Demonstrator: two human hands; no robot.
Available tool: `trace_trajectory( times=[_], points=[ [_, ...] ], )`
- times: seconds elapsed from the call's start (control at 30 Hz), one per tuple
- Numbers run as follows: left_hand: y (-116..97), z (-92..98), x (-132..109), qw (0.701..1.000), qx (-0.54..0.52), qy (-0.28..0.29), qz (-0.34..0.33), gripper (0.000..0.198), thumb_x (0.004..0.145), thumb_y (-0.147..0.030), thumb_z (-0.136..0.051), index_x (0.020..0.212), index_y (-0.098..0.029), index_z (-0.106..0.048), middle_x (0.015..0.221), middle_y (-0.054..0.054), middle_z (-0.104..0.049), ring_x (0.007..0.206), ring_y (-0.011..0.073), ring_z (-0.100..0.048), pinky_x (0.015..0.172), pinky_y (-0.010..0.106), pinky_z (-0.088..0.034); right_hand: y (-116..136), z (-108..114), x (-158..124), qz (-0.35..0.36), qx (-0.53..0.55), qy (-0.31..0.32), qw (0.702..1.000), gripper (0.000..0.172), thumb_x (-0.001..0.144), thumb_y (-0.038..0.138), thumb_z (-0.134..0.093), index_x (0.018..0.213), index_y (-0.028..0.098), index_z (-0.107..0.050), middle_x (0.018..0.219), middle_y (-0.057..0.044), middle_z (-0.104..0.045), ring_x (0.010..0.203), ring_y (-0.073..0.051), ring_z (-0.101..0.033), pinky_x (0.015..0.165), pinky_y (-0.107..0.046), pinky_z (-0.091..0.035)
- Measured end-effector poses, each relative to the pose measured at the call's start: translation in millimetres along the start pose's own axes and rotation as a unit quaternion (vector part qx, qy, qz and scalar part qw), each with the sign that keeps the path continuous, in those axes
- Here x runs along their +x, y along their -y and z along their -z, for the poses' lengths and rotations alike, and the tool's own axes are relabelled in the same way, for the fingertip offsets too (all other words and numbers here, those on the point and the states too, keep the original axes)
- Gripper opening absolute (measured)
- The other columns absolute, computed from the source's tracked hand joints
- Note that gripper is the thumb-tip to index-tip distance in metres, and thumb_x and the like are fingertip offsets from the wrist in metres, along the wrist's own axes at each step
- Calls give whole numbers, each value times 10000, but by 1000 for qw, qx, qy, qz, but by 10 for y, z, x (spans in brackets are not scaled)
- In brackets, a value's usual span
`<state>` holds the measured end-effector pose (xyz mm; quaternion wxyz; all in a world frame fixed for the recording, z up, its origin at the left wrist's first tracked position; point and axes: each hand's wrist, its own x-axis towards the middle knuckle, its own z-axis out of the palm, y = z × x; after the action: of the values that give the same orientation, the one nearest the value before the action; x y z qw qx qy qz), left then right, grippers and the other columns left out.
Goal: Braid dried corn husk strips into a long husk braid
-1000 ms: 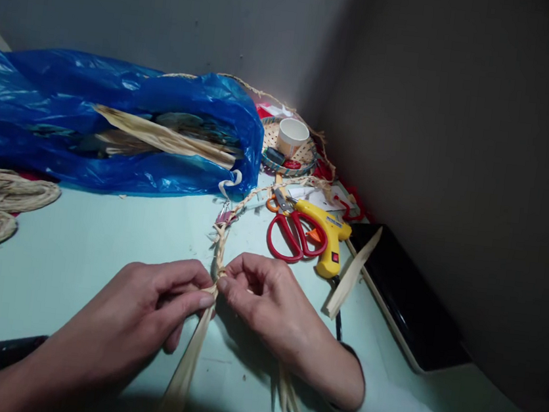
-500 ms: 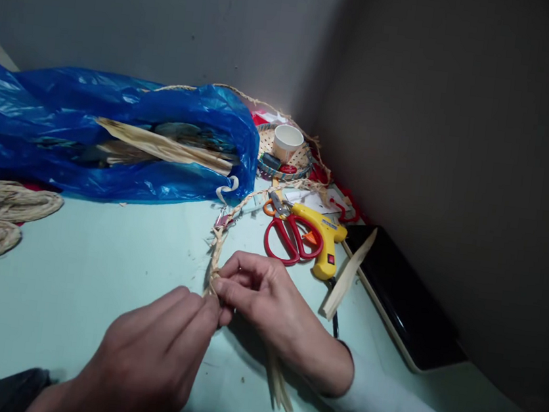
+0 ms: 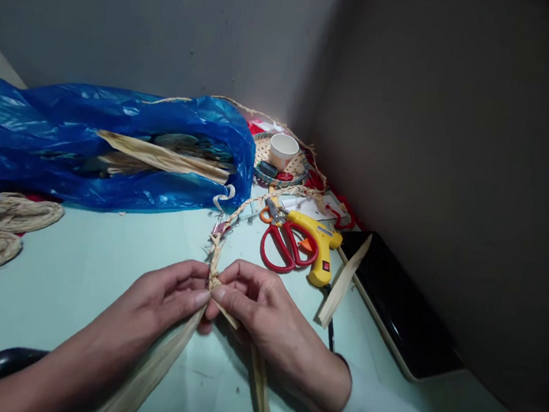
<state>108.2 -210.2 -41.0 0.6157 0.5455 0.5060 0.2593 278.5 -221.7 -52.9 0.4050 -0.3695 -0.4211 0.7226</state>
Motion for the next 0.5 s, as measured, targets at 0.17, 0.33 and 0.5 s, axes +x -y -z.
trace_trajectory(
  times=[0.17,0.33,0.5],
  points=[
    [-3,-30,35,980,-164,42,106,458,696,-490,-826,947,-201,-573,628,-71,-540,457,40,-271,439,191,-203,15,-29,-30,-22,-50,-24,998,95,900,140,-613,818,157,-570,675,18,-621,557,-85,-431,577,-216,-336],
    [91,25,17,988,-128,30,85,381,782,-480,-757,916,-185,-555,646,-39,-596,452,28,-226,460,225,-119,-14,-26,-43,-27,-111,-33,993,122,926,127,-570,809,144,-602,722,-26,-677,607,-100,-514,598,-218,-367],
    [176,35,25,995,-83,-8,56,304,839,-449,-702,903,-180,-577,642,-41,-608,447,37,-280,473,238,-139,-2,-20,-81,14,-241,-39,970,189,957,207,-542,813,153,-652,754,-36,-702,667,-123,-566,637,-242,-394]
  ],
)
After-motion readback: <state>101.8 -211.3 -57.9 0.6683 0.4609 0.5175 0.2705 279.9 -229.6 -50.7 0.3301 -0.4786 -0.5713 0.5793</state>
